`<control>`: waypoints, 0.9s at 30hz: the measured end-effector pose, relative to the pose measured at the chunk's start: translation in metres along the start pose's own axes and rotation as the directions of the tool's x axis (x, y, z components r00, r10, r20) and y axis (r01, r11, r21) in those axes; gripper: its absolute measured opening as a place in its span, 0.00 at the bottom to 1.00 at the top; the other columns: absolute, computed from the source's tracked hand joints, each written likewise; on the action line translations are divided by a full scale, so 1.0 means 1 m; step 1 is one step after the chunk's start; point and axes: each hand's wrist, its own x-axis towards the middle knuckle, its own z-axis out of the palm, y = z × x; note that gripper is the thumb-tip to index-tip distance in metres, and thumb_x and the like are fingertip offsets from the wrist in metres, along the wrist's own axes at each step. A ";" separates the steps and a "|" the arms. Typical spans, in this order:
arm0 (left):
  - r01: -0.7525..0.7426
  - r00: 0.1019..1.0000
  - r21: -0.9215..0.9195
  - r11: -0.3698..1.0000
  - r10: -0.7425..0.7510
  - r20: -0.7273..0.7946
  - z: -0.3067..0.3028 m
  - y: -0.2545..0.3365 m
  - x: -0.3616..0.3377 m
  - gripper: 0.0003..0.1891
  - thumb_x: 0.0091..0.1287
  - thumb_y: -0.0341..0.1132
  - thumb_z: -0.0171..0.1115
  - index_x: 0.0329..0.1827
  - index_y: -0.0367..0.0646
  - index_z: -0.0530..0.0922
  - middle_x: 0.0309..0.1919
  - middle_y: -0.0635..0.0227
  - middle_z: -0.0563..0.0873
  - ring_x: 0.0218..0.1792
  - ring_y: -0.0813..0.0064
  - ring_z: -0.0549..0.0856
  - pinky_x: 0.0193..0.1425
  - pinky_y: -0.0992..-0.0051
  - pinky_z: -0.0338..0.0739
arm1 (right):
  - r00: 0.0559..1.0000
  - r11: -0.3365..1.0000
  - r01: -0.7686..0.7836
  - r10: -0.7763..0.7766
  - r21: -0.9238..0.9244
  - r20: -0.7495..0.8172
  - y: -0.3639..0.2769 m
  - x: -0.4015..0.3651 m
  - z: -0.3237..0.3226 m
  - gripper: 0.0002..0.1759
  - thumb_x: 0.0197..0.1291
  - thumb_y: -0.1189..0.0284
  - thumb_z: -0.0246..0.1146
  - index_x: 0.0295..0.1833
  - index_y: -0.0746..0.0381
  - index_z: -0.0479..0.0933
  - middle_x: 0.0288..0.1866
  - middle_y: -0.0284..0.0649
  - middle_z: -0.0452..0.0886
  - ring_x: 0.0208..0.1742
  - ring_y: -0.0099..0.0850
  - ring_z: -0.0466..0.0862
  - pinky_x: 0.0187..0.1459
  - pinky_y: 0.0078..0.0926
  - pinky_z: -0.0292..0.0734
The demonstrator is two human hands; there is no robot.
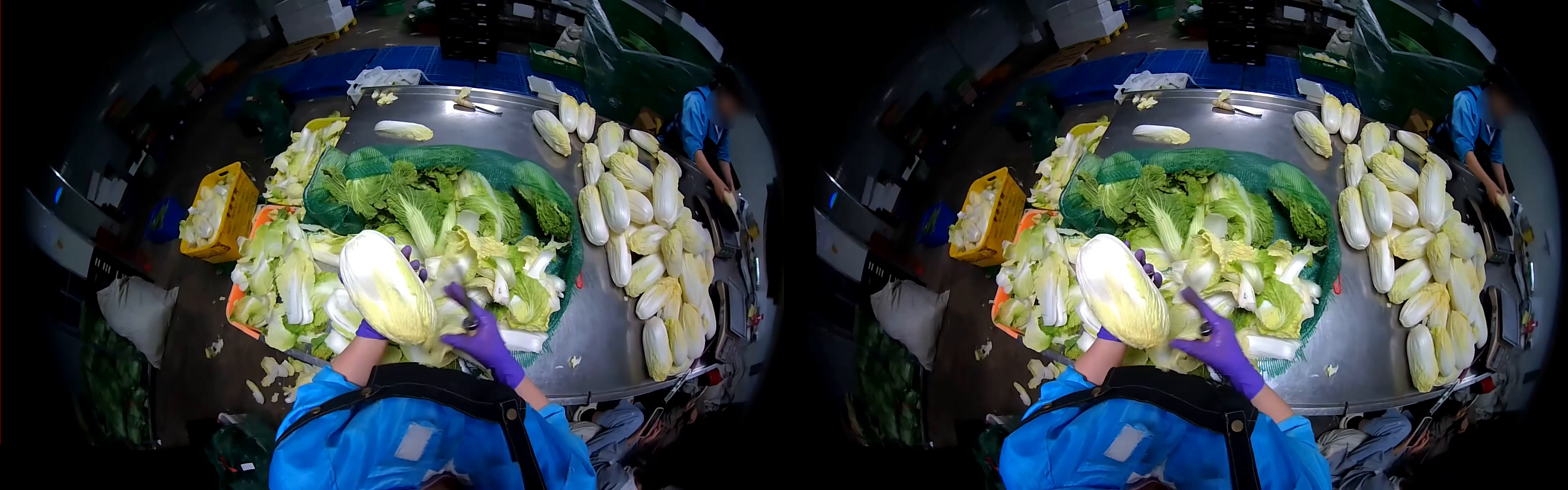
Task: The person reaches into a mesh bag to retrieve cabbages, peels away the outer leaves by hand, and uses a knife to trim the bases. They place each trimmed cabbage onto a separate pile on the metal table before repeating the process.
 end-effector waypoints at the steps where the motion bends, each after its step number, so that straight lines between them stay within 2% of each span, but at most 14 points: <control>1: 0.003 1.000 0.000 1.000 -0.003 0.002 0.002 -0.003 0.001 0.29 0.68 0.55 0.41 0.66 0.48 0.59 0.57 0.58 0.72 0.53 0.59 0.75 0.63 0.57 0.63 | 0.992 0.995 0.104 -0.103 -0.010 0.069 0.003 0.003 0.008 0.48 0.40 0.67 0.75 0.68 0.61 0.59 0.62 0.36 0.71 0.27 0.13 0.70 0.33 0.14 0.70; 2: -0.006 1.000 0.075 0.997 0.007 -0.010 0.004 -0.007 0.000 0.29 0.67 0.55 0.41 0.66 0.48 0.59 0.59 0.57 0.70 0.55 0.58 0.73 0.64 0.57 0.62 | 0.992 0.994 0.105 -0.104 -0.010 0.068 0.001 0.001 0.010 0.48 0.40 0.67 0.75 0.68 0.61 0.59 0.62 0.36 0.71 0.27 0.13 0.70 0.33 0.14 0.70; 4: -0.018 1.000 0.150 0.989 0.021 -0.020 0.001 -0.006 0.001 0.30 0.67 0.56 0.40 0.66 0.48 0.58 0.61 0.56 0.69 0.58 0.57 0.72 0.65 0.56 0.61 | 0.928 0.941 -0.330 0.309 0.074 0.208 -0.016 -0.002 0.012 0.50 0.39 0.73 0.75 0.69 0.62 0.56 0.63 0.37 0.70 0.54 0.22 0.75 0.53 0.21 0.71; 5: 0.052 0.998 0.219 0.974 -0.041 -0.052 -0.013 0.001 0.004 0.34 0.64 0.60 0.40 0.68 0.49 0.56 0.63 0.56 0.65 0.61 0.55 0.68 0.66 0.53 0.58 | 0.928 0.942 -0.328 0.307 0.074 0.209 -0.010 -0.003 0.014 0.50 0.39 0.73 0.75 0.69 0.62 0.56 0.63 0.37 0.70 0.54 0.22 0.75 0.53 0.21 0.71; 7: 0.190 0.980 0.343 0.920 -0.155 -0.128 -0.030 0.012 0.006 0.42 0.59 0.69 0.42 0.71 0.51 0.50 0.68 0.55 0.58 0.66 0.52 0.61 0.69 0.48 0.52 | 1.000 0.971 -0.018 0.021 0.238 -0.012 0.005 -0.005 0.013 0.52 0.38 0.73 0.76 0.70 0.62 0.55 0.63 0.39 0.70 0.60 0.23 0.70 0.54 0.20 0.69; 8: 0.119 0.981 0.428 0.896 -0.038 -0.192 -0.029 0.016 -0.009 0.51 0.51 0.74 0.47 0.72 0.49 0.47 0.68 0.55 0.57 0.66 0.52 0.61 0.70 0.49 0.52 | 0.998 0.998 -0.063 0.063 -0.010 -0.009 0.002 -0.006 0.005 0.53 0.38 0.73 0.76 0.70 0.63 0.54 0.64 0.40 0.69 0.57 0.22 0.72 0.51 0.19 0.70; 9: 0.084 0.988 0.468 0.880 -0.011 -0.156 -0.013 0.009 -0.013 0.54 0.47 0.75 0.50 0.71 0.48 0.50 0.68 0.55 0.59 0.66 0.52 0.62 0.69 0.52 0.55 | 0.998 0.998 -0.061 0.061 -0.011 -0.011 0.001 -0.005 0.003 0.53 0.38 0.73 0.76 0.70 0.63 0.54 0.64 0.40 0.69 0.57 0.22 0.72 0.51 0.19 0.70; 12: 0.134 0.944 0.376 0.917 -0.002 -0.330 -0.054 0.009 -0.017 0.52 0.49 0.74 0.50 0.70 0.47 0.52 0.66 0.55 0.62 0.65 0.52 0.64 0.67 0.53 0.59 | 0.999 0.996 0.024 -0.020 -0.087 0.041 0.003 -0.007 0.004 0.53 0.37 0.72 0.76 0.70 0.62 0.54 0.64 0.39 0.69 0.56 0.22 0.73 0.49 0.17 0.71; 15: 0.113 0.921 0.343 0.933 0.031 -0.387 -0.061 0.008 -0.014 0.50 0.51 0.73 0.50 0.70 0.47 0.53 0.65 0.55 0.64 0.63 0.53 0.66 0.65 0.54 0.62 | 0.966 0.906 0.253 -0.253 -0.339 0.045 0.008 -0.004 0.010 0.54 0.35 0.67 0.77 0.70 0.59 0.56 0.67 0.40 0.66 0.33 0.20 0.77 0.34 0.16 0.73; 18: 0.118 0.958 0.108 0.987 -0.084 -0.276 -0.042 0.007 -0.015 0.48 0.53 0.71 0.49 0.70 0.47 0.53 0.63 0.55 0.66 0.60 0.56 0.69 0.63 0.56 0.65 | 0.977 0.914 0.213 -0.204 -0.346 0.062 0.002 -0.004 0.012 0.53 0.34 0.66 0.76 0.69 0.57 0.57 0.69 0.42 0.62 0.29 0.26 0.79 0.33 0.21 0.76; 21: 0.128 0.968 0.280 0.951 -0.057 -0.246 -0.035 0.002 -0.015 0.47 0.54 0.70 0.52 0.70 0.48 0.53 0.63 0.55 0.66 0.61 0.56 0.69 0.64 0.56 0.65 | 0.957 0.869 0.287 -0.282 -0.402 0.074 -0.001 -0.002 0.017 0.50 0.33 0.68 0.76 0.67 0.56 0.61 0.70 0.45 0.58 0.32 0.34 0.82 0.34 0.26 0.77; 22: 0.147 0.963 0.133 0.980 -0.112 -0.244 -0.041 0.002 -0.015 0.46 0.54 0.66 0.55 0.69 0.46 0.53 0.63 0.54 0.66 0.61 0.56 0.69 0.65 0.55 0.63 | 0.959 0.826 0.283 -0.259 -0.487 0.118 -0.006 -0.002 0.016 0.50 0.33 0.70 0.75 0.67 0.55 0.61 0.71 0.46 0.56 0.36 0.39 0.82 0.35 0.28 0.78; 26: 0.188 0.948 0.059 0.980 -0.165 -0.272 -0.044 -0.003 -0.015 0.43 0.56 0.60 0.58 0.68 0.41 0.56 0.62 0.52 0.67 0.62 0.54 0.67 0.69 0.56 0.57 | 0.946 0.722 0.324 -0.228 -0.612 0.232 0.002 -0.002 0.008 0.51 0.33 0.70 0.74 0.68 0.55 0.59 0.71 0.46 0.55 0.38 0.42 0.83 0.36 0.28 0.78; 27: 0.188 0.948 0.059 0.980 -0.166 -0.271 -0.037 -0.005 -0.015 0.43 0.56 0.60 0.58 0.68 0.41 0.56 0.62 0.52 0.67 0.62 0.54 0.67 0.69 0.56 0.57 | 0.942 0.730 0.336 -0.251 -0.596 0.223 0.006 -0.003 0.007 0.51 0.33 0.69 0.74 0.68 0.55 0.58 0.71 0.48 0.54 0.44 0.44 0.81 0.40 0.29 0.78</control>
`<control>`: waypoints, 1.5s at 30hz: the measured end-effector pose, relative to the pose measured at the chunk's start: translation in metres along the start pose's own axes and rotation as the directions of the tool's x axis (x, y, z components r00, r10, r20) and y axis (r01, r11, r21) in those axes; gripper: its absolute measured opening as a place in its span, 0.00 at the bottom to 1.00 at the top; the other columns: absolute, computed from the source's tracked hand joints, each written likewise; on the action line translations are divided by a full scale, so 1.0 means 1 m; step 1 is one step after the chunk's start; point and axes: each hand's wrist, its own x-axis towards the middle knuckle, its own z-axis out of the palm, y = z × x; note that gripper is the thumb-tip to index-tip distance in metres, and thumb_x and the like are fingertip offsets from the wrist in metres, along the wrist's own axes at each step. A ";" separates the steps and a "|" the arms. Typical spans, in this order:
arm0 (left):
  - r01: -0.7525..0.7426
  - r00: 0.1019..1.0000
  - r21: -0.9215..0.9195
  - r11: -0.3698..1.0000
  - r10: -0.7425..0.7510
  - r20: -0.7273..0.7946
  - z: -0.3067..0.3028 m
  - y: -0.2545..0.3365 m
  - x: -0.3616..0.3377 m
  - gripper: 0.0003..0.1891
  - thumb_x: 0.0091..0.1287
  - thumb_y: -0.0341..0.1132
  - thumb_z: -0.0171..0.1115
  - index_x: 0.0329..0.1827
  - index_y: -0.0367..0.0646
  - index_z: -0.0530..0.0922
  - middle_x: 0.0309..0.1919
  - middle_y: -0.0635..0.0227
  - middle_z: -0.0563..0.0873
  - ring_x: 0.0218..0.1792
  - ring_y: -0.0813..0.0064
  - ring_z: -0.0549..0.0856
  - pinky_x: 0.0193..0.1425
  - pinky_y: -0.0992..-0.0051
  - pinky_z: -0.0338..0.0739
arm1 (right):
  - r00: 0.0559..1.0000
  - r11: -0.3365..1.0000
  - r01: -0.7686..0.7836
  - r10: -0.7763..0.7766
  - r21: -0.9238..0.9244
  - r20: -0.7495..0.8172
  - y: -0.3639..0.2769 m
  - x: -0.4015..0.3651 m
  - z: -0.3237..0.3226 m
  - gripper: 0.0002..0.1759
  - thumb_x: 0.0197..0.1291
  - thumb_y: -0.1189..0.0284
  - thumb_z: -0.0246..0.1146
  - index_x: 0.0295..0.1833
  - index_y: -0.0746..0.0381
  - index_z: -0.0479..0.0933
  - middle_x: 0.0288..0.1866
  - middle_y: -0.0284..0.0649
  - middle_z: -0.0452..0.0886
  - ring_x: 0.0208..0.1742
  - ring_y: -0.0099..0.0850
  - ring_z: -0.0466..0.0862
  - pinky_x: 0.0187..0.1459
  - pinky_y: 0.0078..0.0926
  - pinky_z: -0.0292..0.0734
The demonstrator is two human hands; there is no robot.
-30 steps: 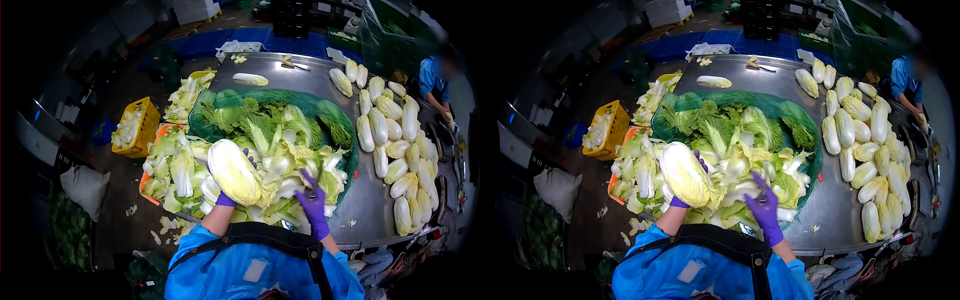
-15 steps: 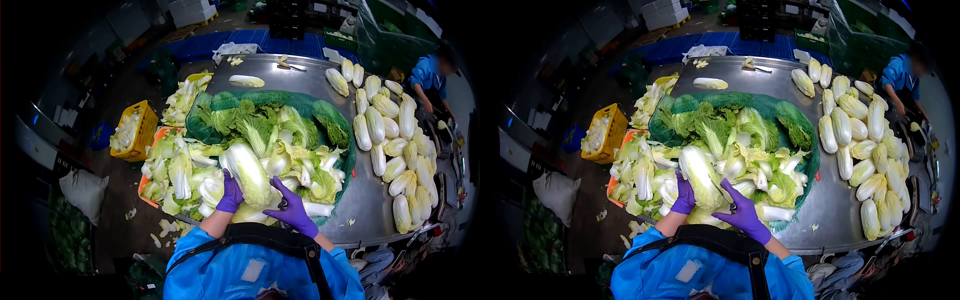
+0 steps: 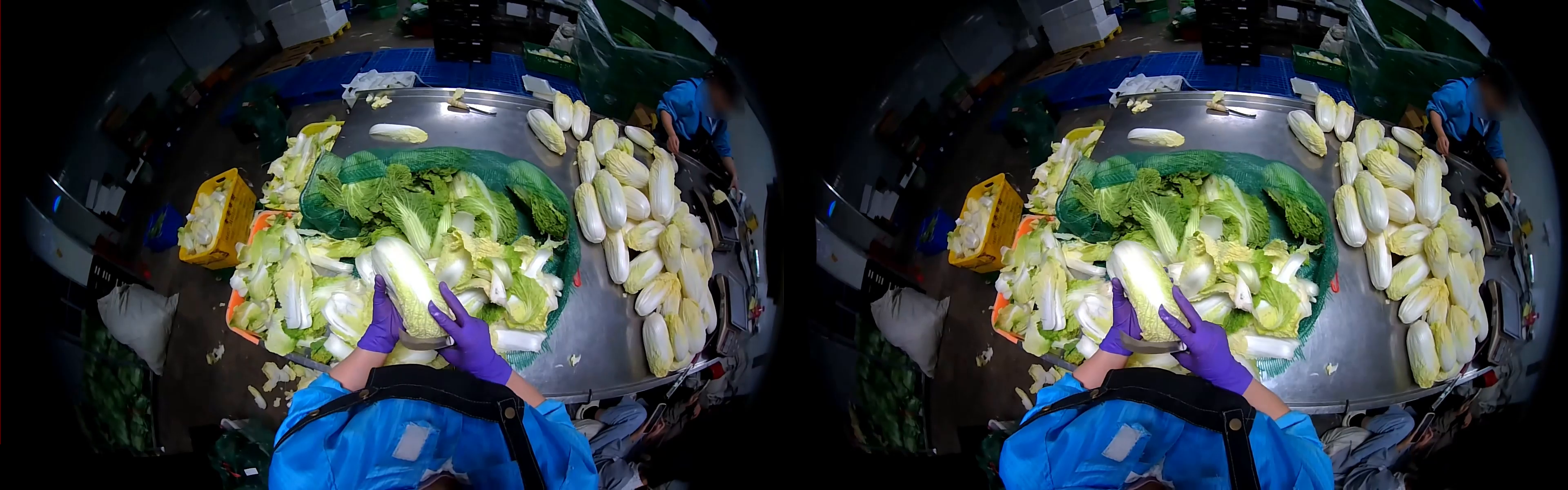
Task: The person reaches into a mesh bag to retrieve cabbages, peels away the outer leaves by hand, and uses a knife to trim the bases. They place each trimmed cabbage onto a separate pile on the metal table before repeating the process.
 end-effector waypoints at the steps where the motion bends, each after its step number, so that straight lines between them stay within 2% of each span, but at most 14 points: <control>1: -0.039 0.997 0.062 0.997 0.043 -0.068 0.006 -0.002 -0.002 0.41 0.58 0.59 0.56 0.68 0.41 0.56 0.63 0.53 0.67 0.63 0.54 0.67 0.69 0.56 0.57 | 1.000 1.000 0.013 -0.012 0.017 -0.022 0.001 -0.001 0.000 0.52 0.34 0.69 0.75 0.69 0.55 0.57 0.71 0.49 0.54 0.51 0.46 0.79 0.44 0.30 0.78; 6: -0.098 0.995 0.106 0.990 0.101 -0.021 0.026 0.001 -0.006 0.38 0.63 0.57 0.51 0.69 0.42 0.53 0.66 0.56 0.62 0.66 0.57 0.62 0.71 0.56 0.53 | 0.964 0.900 -0.093 0.188 0.425 -0.187 0.009 0.002 0.008 0.54 0.34 0.67 0.76 0.69 0.60 0.55 0.71 0.48 0.55 0.68 0.39 0.62 0.64 0.35 0.62; 9: -0.106 0.993 0.158 0.982 0.111 -0.027 0.033 0.004 -0.012 0.43 0.60 0.62 0.51 0.71 0.45 0.51 0.69 0.57 0.57 0.68 0.56 0.58 0.71 0.54 0.49 | 0.891 0.445 -0.094 0.437 0.891 -0.124 0.009 0.001 0.011 0.50 0.41 0.73 0.74 0.69 0.66 0.54 0.67 0.42 0.62 0.65 0.29 0.65 0.65 0.29 0.60; 12: -0.200 0.978 0.420 0.885 0.205 0.036 0.007 0.006 -0.009 0.45 0.57 0.64 0.53 0.70 0.44 0.52 0.68 0.56 0.58 0.68 0.56 0.58 0.71 0.53 0.50 | 0.898 0.317 -0.106 0.437 0.943 -0.046 0.003 0.001 0.006 0.48 0.42 0.74 0.72 0.68 0.67 0.55 0.68 0.42 0.61 0.66 0.32 0.64 0.65 0.31 0.59; 14: -0.168 0.986 0.369 0.914 0.155 0.066 -0.002 0.009 -0.007 0.47 0.54 0.66 0.55 0.70 0.44 0.53 0.67 0.55 0.60 0.67 0.55 0.60 0.70 0.53 0.52 | 0.896 0.339 -0.138 0.442 0.930 -0.028 0.004 0.001 0.013 0.47 0.41 0.75 0.72 0.68 0.66 0.56 0.67 0.42 0.63 0.66 0.32 0.64 0.65 0.30 0.59; 16: -0.108 0.974 0.353 0.929 0.170 -0.151 0.006 0.007 -0.004 0.46 0.55 0.63 0.56 0.69 0.43 0.54 0.66 0.54 0.62 0.66 0.54 0.62 0.70 0.53 0.54 | 0.896 0.364 -0.169 0.445 0.916 -0.012 0.009 -0.002 0.016 0.46 0.41 0.75 0.72 0.68 0.65 0.57 0.66 0.43 0.64 0.66 0.31 0.65 0.65 0.30 0.59; 17: -0.059 0.971 0.311 0.949 0.127 -0.202 0.012 0.008 -0.009 0.42 0.55 0.53 0.60 0.69 0.42 0.54 0.64 0.54 0.65 0.64 0.55 0.66 0.69 0.56 0.57 | 0.901 0.556 -0.208 0.430 0.804 -0.064 0.016 -0.003 0.013 0.45 0.41 0.75 0.71 0.67 0.65 0.58 0.65 0.43 0.65 0.66 0.31 0.65 0.65 0.29 0.58; 19: -0.058 0.984 0.407 0.911 0.120 -0.128 0.008 0.007 -0.012 0.41 0.54 0.45 0.63 0.68 0.41 0.54 0.62 0.56 0.67 0.63 0.57 0.67 0.68 0.58 0.59 | 0.896 0.788 -0.234 0.402 0.569 -0.189 0.017 0.000 0.004 0.39 0.43 0.75 0.71 0.64 0.63 0.65 0.62 0.42 0.70 0.64 0.30 0.67 0.62 0.27 0.61; 22: -0.057 0.993 0.553 0.831 0.104 -0.054 0.027 -0.001 -0.016 0.44 0.46 0.32 0.70 0.67 0.40 0.55 0.58 0.60 0.69 0.61 0.62 0.68 0.66 0.64 0.63 | 0.879 0.777 -0.324 0.458 0.539 -0.131 0.005 0.012 -0.011 0.35 0.44 0.73 0.71 0.62 0.62 0.68 0.57 0.40 0.74 0.49 0.24 0.75 0.50 0.21 0.70; 23: -0.098 0.993 0.723 0.684 0.119 0.021 0.030 -0.004 -0.015 0.47 0.44 0.34 0.73 0.67 0.40 0.55 0.59 0.60 0.68 0.61 0.63 0.68 0.65 0.66 0.63 | 0.898 0.870 -0.248 0.371 0.425 -0.236 0.008 0.016 -0.008 0.35 0.43 0.71 0.71 0.61 0.61 0.70 0.50 0.36 0.78 0.30 0.17 0.71 0.33 0.15 0.70; 25: -0.236 0.971 0.893 0.384 0.133 0.199 0.036 -0.008 -0.009 0.54 0.36 0.37 0.79 0.68 0.41 0.54 0.60 0.61 0.67 0.61 0.66 0.67 0.65 0.67 0.62 | 0.891 0.874 -0.276 0.388 0.400 -0.234 0.008 0.023 -0.008 0.36 0.42 0.70 0.72 0.61 0.61 0.70 0.48 0.35 0.79 0.26 0.15 0.67 0.29 0.13 0.67; 27: -0.246 0.968 0.908 0.338 0.138 0.211 0.048 -0.011 -0.011 0.55 0.36 0.38 0.79 0.68 0.41 0.53 0.60 0.60 0.66 0.61 0.66 0.67 0.65 0.67 0.62 | 0.890 0.892 -0.269 0.374 0.364 -0.259 0.011 0.024 -0.007 0.38 0.40 0.68 0.73 0.61 0.60 0.69 0.42 0.33 0.81 0.21 0.14 0.63 0.23 0.11 0.64; 36: -0.233 0.971 0.933 0.275 0.125 0.205 0.049 -0.019 -0.012 0.56 0.34 0.38 0.81 0.68 0.45 0.53 0.60 0.59 0.66 0.60 0.65 0.69 0.63 0.67 0.65 | 0.861 0.891 -0.405 0.447 0.204 -0.243 0.005 0.022 -0.009 0.33 0.39 0.66 0.68 0.56 0.64 0.71 0.39 0.46 0.82 0.28 0.28 0.82 0.32 0.24 0.78; 45: -0.227 0.971 0.942 0.248 0.135 0.199 0.040 -0.022 -0.012 0.54 0.35 0.37 0.81 0.67 0.46 0.54 0.60 0.60 0.67 0.61 0.66 0.68 0.64 0.67 0.63 | 0.880 0.936 -0.317 0.351 0.152 -0.320 0.010 0.022 -0.004 0.31 0.37 0.74 0.63 0.54 0.66 0.71 0.38 0.53 0.81 0.33 0.41 0.84 0.36 0.30 0.79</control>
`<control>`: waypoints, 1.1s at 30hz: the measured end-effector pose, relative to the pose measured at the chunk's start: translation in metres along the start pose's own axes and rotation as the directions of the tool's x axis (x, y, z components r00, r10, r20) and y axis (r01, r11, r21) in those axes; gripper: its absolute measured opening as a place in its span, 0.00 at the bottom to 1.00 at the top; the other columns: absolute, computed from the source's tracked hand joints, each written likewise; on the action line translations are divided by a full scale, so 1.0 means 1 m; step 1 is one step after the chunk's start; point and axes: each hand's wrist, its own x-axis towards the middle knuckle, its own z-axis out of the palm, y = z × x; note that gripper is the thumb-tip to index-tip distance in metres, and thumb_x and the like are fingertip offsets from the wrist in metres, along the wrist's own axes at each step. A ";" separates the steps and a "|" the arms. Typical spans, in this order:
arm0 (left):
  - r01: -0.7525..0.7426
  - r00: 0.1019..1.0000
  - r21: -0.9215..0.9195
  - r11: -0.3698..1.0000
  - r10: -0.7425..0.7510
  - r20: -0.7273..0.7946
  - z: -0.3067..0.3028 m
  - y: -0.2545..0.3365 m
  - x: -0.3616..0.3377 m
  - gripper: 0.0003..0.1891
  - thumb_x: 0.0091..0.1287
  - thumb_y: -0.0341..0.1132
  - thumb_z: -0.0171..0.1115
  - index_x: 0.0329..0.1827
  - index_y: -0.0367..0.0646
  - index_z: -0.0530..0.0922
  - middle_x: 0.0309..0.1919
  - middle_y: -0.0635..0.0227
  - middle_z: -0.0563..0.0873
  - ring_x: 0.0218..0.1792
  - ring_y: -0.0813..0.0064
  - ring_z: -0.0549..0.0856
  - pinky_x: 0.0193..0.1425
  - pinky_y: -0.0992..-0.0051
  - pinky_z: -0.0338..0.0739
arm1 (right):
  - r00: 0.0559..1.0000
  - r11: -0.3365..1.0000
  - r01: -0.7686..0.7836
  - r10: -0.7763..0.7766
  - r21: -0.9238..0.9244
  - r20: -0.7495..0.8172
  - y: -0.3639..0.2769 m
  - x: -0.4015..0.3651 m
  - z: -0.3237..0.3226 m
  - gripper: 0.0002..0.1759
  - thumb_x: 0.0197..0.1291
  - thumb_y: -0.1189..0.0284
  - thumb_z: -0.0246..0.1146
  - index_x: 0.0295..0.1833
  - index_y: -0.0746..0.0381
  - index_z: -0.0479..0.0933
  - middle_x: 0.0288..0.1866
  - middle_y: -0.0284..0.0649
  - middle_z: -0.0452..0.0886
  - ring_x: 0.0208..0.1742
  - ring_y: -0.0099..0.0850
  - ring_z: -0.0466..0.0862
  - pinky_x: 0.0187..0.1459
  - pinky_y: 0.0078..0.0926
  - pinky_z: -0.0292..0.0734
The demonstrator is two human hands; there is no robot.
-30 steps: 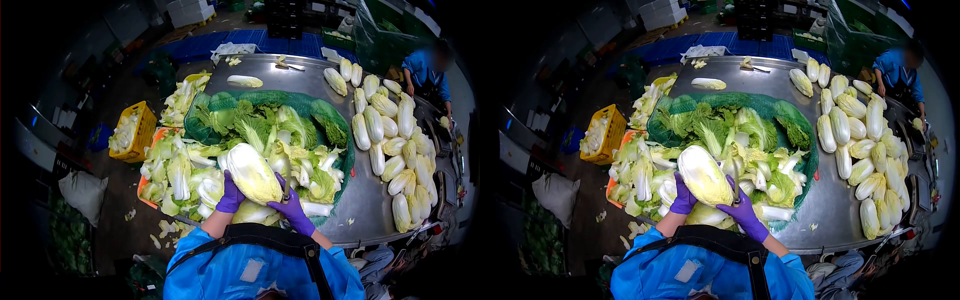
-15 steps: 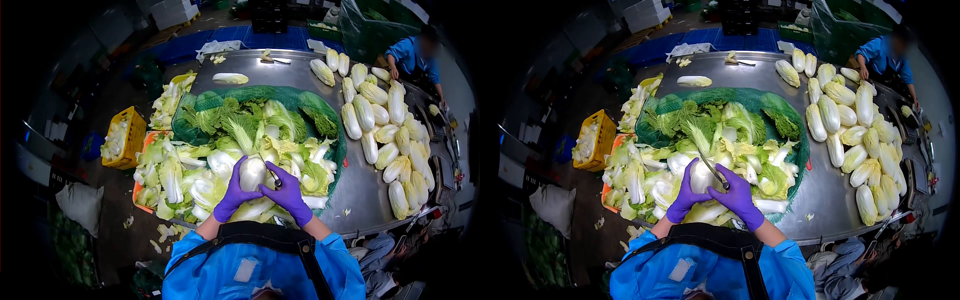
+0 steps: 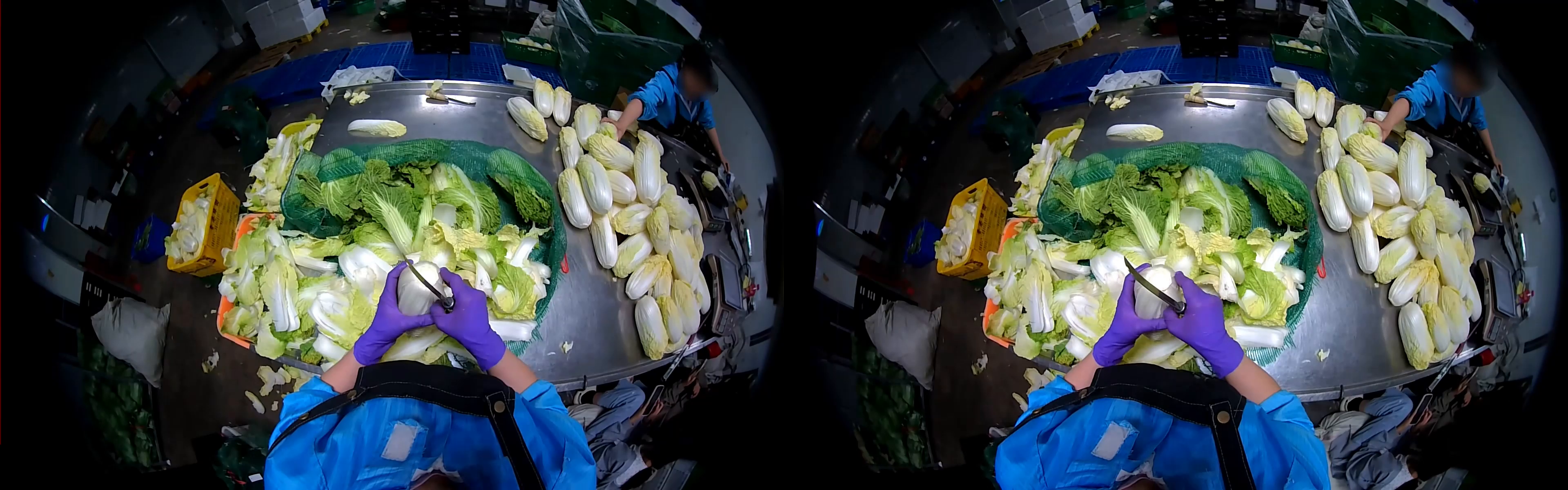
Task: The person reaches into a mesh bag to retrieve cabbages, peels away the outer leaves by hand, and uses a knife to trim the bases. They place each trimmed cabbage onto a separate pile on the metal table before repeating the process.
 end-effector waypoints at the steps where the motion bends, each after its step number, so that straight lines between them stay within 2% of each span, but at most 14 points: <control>1: 0.006 1.000 -0.021 1.000 -0.006 -0.009 0.001 0.000 0.000 0.54 0.35 0.36 0.80 0.67 0.46 0.55 0.60 0.61 0.67 0.61 0.66 0.67 0.64 0.67 0.63 | 1.000 1.000 0.001 -0.001 0.000 0.000 0.001 0.000 0.001 0.31 0.37 0.74 0.63 0.54 0.66 0.71 0.38 0.53 0.81 0.33 0.41 0.84 0.36 0.30 0.79; 8: -0.008 1.000 -0.044 0.999 0.007 -0.027 0.003 -0.002 0.000 0.52 0.36 0.34 0.79 0.67 0.45 0.56 0.59 0.62 0.68 0.60 0.67 0.68 0.63 0.67 0.64 | 0.999 1.000 0.022 -0.021 0.021 -0.027 0.002 0.000 0.002 0.32 0.38 0.76 0.62 0.57 0.63 0.72 0.35 0.51 0.80 0.28 0.38 0.82 0.31 0.30 0.77; 12: 0.030 0.999 -0.092 0.995 -0.033 -0.032 0.005 0.002 -0.001 0.51 0.37 0.33 0.78 0.66 0.45 0.56 0.59 0.63 0.68 0.60 0.68 0.68 0.63 0.68 0.64 | 0.998 0.998 0.048 -0.046 0.047 -0.043 0.004 0.000 0.004 0.33 0.39 0.78 0.61 0.58 0.61 0.72 0.31 0.49 0.80 0.24 0.35 0.80 0.29 0.28 0.76; 15: 0.069 0.996 -0.152 0.986 -0.077 -0.049 0.006 0.005 -0.002 0.50 0.38 0.33 0.78 0.66 0.45 0.57 0.59 0.63 0.68 0.60 0.69 0.68 0.64 0.69 0.64 | 0.992 0.988 0.104 -0.094 0.111 -0.089 0.005 0.001 0.007 0.33 0.39 0.80 0.60 0.59 0.59 0.72 0.30 0.47 0.80 0.23 0.32 0.79 0.28 0.26 0.75; 22: 0.109 0.990 -0.245 0.963 -0.127 -0.060 0.005 0.004 -0.003 0.48 0.40 0.31 0.76 0.66 0.42 0.57 0.59 0.64 0.68 0.61 0.69 0.68 0.64 0.71 0.62 | 0.994 0.983 0.102 -0.096 0.152 -0.048 0.009 0.003 0.007 0.33 0.41 0.83 0.58 0.59 0.59 0.72 0.30 0.47 0.80 0.23 0.29 0.79 0.29 0.23 0.75; 25: 0.125 0.988 -0.296 0.947 -0.146 -0.049 0.005 0.004 -0.003 0.47 0.40 0.29 0.75 0.66 0.42 0.58 0.59 0.64 0.69 0.60 0.70 0.68 0.64 0.71 0.62 | 0.995 0.980 0.095 -0.090 0.176 -0.038 0.010 0.004 0.008 0.32 0.41 0.84 0.57 0.59 0.59 0.72 0.35 0.48 0.82 0.27 0.30 0.81 0.32 0.23 0.76; 27: 0.130 0.987 -0.313 0.941 -0.154 -0.050 0.006 0.007 -0.003 0.47 0.40 0.29 0.74 0.66 0.42 0.58 0.59 0.64 0.69 0.60 0.70 0.68 0.64 0.71 0.62 | 0.995 0.975 0.094 -0.096 0.202 -0.001 0.012 0.004 0.008 0.33 0.40 0.83 0.57 0.59 0.61 0.71 0.50 0.54 0.77 0.39 0.41 0.84 0.39 0.27 0.79; 31: 0.157 0.983 -0.372 0.915 -0.180 -0.029 0.007 0.012 -0.003 0.47 0.40 0.28 0.73 0.66 0.42 0.58 0.58 0.64 0.69 0.60 0.70 0.69 0.64 0.71 0.62 | 0.996 0.976 0.085 -0.091 0.200 0.021 0.013 0.004 0.007 0.33 0.40 0.84 0.57 0.60 0.60 0.71 0.50 0.53 0.77 0.39 0.41 0.84 0.39 0.27 0.79; 33: 0.155 0.984 -0.370 0.916 -0.178 -0.029 0.006 0.009 -0.003 0.46 0.40 0.29 0.74 0.66 0.42 0.58 0.58 0.64 0.69 0.60 0.70 0.69 0.64 0.71 0.63 | 0.989 0.969 0.147 -0.147 0.199 -0.017 0.015 0.004 0.008 0.33 0.40 0.84 0.56 0.60 0.60 0.71 0.51 0.52 0.77 0.38 0.41 0.84 0.38 0.27 0.79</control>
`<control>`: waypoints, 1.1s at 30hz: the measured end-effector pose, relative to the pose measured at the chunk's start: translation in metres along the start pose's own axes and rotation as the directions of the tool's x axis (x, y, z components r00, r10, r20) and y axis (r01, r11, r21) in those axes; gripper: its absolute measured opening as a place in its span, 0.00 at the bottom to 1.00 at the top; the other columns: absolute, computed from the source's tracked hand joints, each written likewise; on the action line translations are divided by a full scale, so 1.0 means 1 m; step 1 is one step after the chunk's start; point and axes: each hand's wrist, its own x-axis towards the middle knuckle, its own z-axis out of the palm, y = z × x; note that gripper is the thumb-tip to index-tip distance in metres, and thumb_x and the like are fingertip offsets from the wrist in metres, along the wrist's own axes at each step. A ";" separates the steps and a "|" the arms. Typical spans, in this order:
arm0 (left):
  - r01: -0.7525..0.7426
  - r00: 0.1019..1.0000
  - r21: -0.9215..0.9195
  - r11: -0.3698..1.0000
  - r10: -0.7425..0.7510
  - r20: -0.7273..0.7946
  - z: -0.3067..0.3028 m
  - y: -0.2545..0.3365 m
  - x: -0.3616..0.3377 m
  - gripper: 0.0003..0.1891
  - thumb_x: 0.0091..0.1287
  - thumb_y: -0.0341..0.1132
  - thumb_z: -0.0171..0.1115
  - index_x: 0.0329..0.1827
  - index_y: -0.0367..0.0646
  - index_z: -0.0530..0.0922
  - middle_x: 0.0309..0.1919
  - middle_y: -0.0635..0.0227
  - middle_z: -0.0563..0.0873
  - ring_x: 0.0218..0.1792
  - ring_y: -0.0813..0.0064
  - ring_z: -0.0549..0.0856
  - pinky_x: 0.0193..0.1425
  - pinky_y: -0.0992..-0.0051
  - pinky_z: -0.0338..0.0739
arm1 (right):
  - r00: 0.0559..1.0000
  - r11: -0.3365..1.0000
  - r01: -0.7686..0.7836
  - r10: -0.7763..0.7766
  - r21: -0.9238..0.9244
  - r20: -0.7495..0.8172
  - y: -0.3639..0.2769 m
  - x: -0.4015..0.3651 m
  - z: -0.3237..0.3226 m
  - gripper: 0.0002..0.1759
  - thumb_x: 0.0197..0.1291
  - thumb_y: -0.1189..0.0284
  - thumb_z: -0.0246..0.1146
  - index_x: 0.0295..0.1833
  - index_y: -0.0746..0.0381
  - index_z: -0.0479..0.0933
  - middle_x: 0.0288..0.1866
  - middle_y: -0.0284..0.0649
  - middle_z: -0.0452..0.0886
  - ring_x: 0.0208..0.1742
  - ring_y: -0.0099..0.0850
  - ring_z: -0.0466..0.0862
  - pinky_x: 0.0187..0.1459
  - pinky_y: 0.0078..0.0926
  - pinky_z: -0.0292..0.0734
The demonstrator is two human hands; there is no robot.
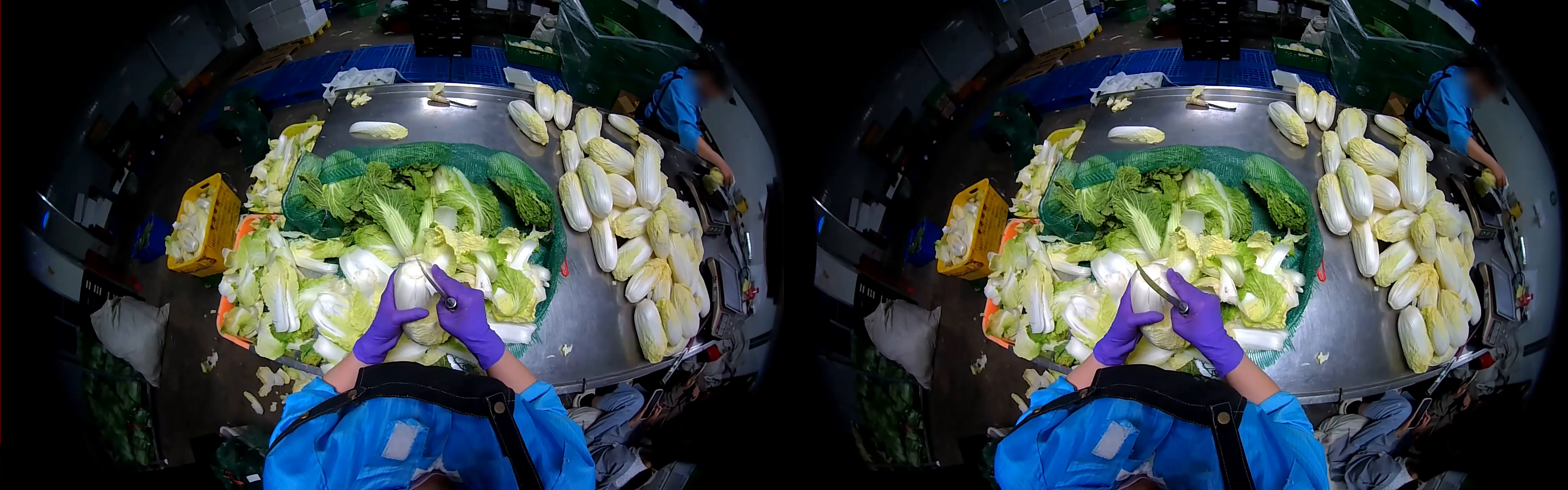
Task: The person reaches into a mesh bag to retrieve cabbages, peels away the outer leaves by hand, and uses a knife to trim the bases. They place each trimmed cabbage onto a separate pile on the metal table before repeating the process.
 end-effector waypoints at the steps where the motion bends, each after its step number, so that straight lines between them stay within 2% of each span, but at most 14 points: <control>1: -0.002 1.000 0.003 1.000 0.002 0.001 -0.001 -0.001 0.001 0.46 0.40 0.29 0.74 0.66 0.42 0.59 0.58 0.64 0.69 0.60 0.70 0.69 0.64 0.71 0.63 | 1.000 1.000 0.000 0.000 0.000 0.000 0.000 0.000 0.000 0.33 0.40 0.84 0.56 0.60 0.60 0.71 0.51 0.52 0.77 0.38 0.41 0.84 0.38 0.27 0.79; 2: -0.002 1.000 0.003 1.000 0.002 0.001 -0.002 -0.003 0.002 0.46 0.40 0.29 0.74 0.66 0.42 0.59 0.58 0.64 0.69 0.60 0.70 0.69 0.64 0.71 0.63 | 1.000 1.000 -0.006 0.006 -0.007 -0.002 -0.001 0.000 0.000 0.33 0.42 0.84 0.56 0.60 0.60 0.70 0.48 0.51 0.79 0.37 0.39 0.84 0.38 0.27 0.78; 4: -0.150 0.987 0.270 0.951 0.160 -0.014 -0.002 -0.005 0.005 0.47 0.40 0.31 0.75 0.65 0.41 0.59 0.58 0.63 0.69 0.59 0.69 0.70 0.63 0.70 0.64 | 1.000 1.000 -0.010 0.010 -0.015 -0.005 -0.005 0.000 0.000 0.33 0.43 0.85 0.55 0.61 0.59 0.70 0.44 0.50 0.80 0.37 0.37 0.83 0.37 0.26 0.77; 6: -0.185 0.978 0.289 0.939 0.205 -0.040 0.003 -0.005 0.006 0.47 0.39 0.32 0.76 0.65 0.41 0.58 0.58 0.63 0.69 0.59 0.69 0.70 0.63 0.70 0.65 | 0.985 0.983 -0.169 0.165 -0.074 -0.057 -0.012 -0.003 0.004 0.28 0.41 0.81 0.60 0.55 0.59 0.74 0.42 0.49 0.80 0.34 0.42 0.83 0.33 0.31 0.77; 12: -0.305 0.937 0.376 0.875 0.346 -0.045 0.012 -0.001 0.010 0.50 0.37 0.32 0.77 0.66 0.41 0.56 0.56 0.61 0.70 0.57 0.68 0.72 0.61 0.69 0.68 | 0.992 0.983 -0.075 0.056 -0.167 -0.113 0.000 -0.009 0.008 0.15 0.39 0.77 0.64 0.39 0.61 0.76 0.29 0.46 0.79 0.28 0.45 0.80 0.28 0.34 0.75; 18: -0.347 0.915 0.453 0.821 0.402 -0.027 -0.004 -0.024 0.026 0.48 0.38 0.30 0.75 0.65 0.41 0.57 0.54 0.61 0.71 0.55 0.67 0.73 0.59 0.70 0.70 | 0.996 0.958 -0.076 0.059 -0.277 -0.068 0.006 -0.012 0.007 0.13 0.37 0.76 0.65 0.34 0.61 0.75 0.25 0.45 0.76 0.26 0.43 0.79 0.26 0.34 0.73; 20: -0.349 0.783 0.666 0.659 0.596 -0.180 -0.016 -0.030 0.039 0.43 0.41 0.29 0.73 0.63 0.41 0.59 0.53 0.60 0.72 0.53 0.67 0.74 0.56 0.70 0.72 | 0.999 0.975 -0.038 0.034 -0.220 -0.021 -0.011 -0.022 0.000 0.14 0.36 0.76 0.65 0.35 0.61 0.75 0.25 0.44 0.76 0.26 0.43 0.78 0.26 0.33 0.73; 21: -0.322 0.788 0.545 0.774 0.538 -0.298 -0.023 -0.015 0.042 0.38 0.46 0.29 0.69 0.62 0.41 0.60 0.52 0.59 0.72 0.51 0.66 0.75 0.54 0.70 0.73 | 1.000 0.987 -0.006 0.011 -0.160 0.027 -0.018 -0.030 -0.002 0.15 0.35 0.77 0.65 0.35 0.61 0.75 0.24 0.44 0.75 0.25 0.42 0.78 0.26 0.33 0.73; 22: -0.199 0.812 0.235 0.951 0.294 -0.504 -0.026 0.005 0.044 0.36 0.48 0.27 0.66 0.62 0.41 0.60 0.52 0.59 0.72 0.52 0.65 0.75 0.55 0.68 0.73 | 0.999 0.982 0.045 -0.045 -0.186 0.005 -0.016 -0.037 0.000 0.15 0.35 0.77 0.66 0.35 0.62 0.76 0.26 0.43 0.76 0.25 0.38 0.79 0.27 0.30 0.73; 24: -0.296 0.908 -0.161 0.942 0.224 -0.354 -0.053 0.014 0.046 0.34 0.50 0.25 0.63 0.62 0.42 0.61 0.53 0.60 0.72 0.53 0.63 0.75 0.58 0.66 0.71 | 0.993 0.994 -0.079 0.072 -0.080 -0.094 -0.017 -0.036 -0.002 0.14 0.38 0.78 0.66 0.36 0.62 0.77 0.26 0.43 0.78 0.25 0.34 0.80 0.27 0.27 0.74; 28: -0.323 0.899 -0.412 0.852 0.139 -0.416 -0.073 0.012 0.042 0.32 0.52 0.24 0.61 0.63 0.42 0.62 0.54 0.61 0.73 0.55 0.61 0.74 0.61 0.64 0.69 | 0.962 0.990 0.098 -0.121 -0.102 -0.245 -0.028 -0.030 -0.015 0.06 0.47 0.76 0.64 0.34 0.63 0.77 0.24 0.40 0.79 0.24 0.31 0.80 0.28 0.24 0.76; 30: -0.387 0.866 -0.511 0.767 0.113 -0.487 -0.088 0.008 0.048 0.31 0.54 0.27 0.60 0.63 0.42 0.62 0.55 0.60 0.73 0.56 0.61 0.74 0.62 0.62 0.68 | 0.946 0.998 0.062 -0.049 0.029 -0.320 -0.028 -0.043 -0.031 0.07 0.51 0.73 0.63 0.35 0.65 0.76 0.29 0.42 0.80 0.29 0.30 0.82 0.34 0.27 0.78; 32: -0.369 0.880 -0.561 0.741 0.084 -0.467 -0.088 0.022 0.044 0.30 0.56 0.33 0.60 0.63 0.41 0.62 0.57 0.58 0.72 0.57 0.59 0.73 0.64 0.60 0.66 | 0.842 0.984 0.100 -0.006 0.146 -0.539 -0.031 -0.042 -0.046 0.09 0.53 0.71 0.62 0.35 0.67 0.74 0.31 0.43 0.80 0.33 0.31 0.82 0.40 0.29 0.78; 33: -0.367 0.892 -0.584 0.724 0.097 -0.441 -0.092 0.024 0.041 0.31 0.56 0.36 0.59 0.64 0.41 0.62 0.58 0.57 0.72 0.58 0.58 0.72 0.64 0.59 0.65 | 0.835 0.995 -0.018 0.071 0.102 -0.545 -0.027 -0.042 -0.059 0.08 0.52 0.75 0.62 0.36 0.68 0.73 0.32 0.45 0.80 0.33 0.34 0.82 0.41 0.30 0.78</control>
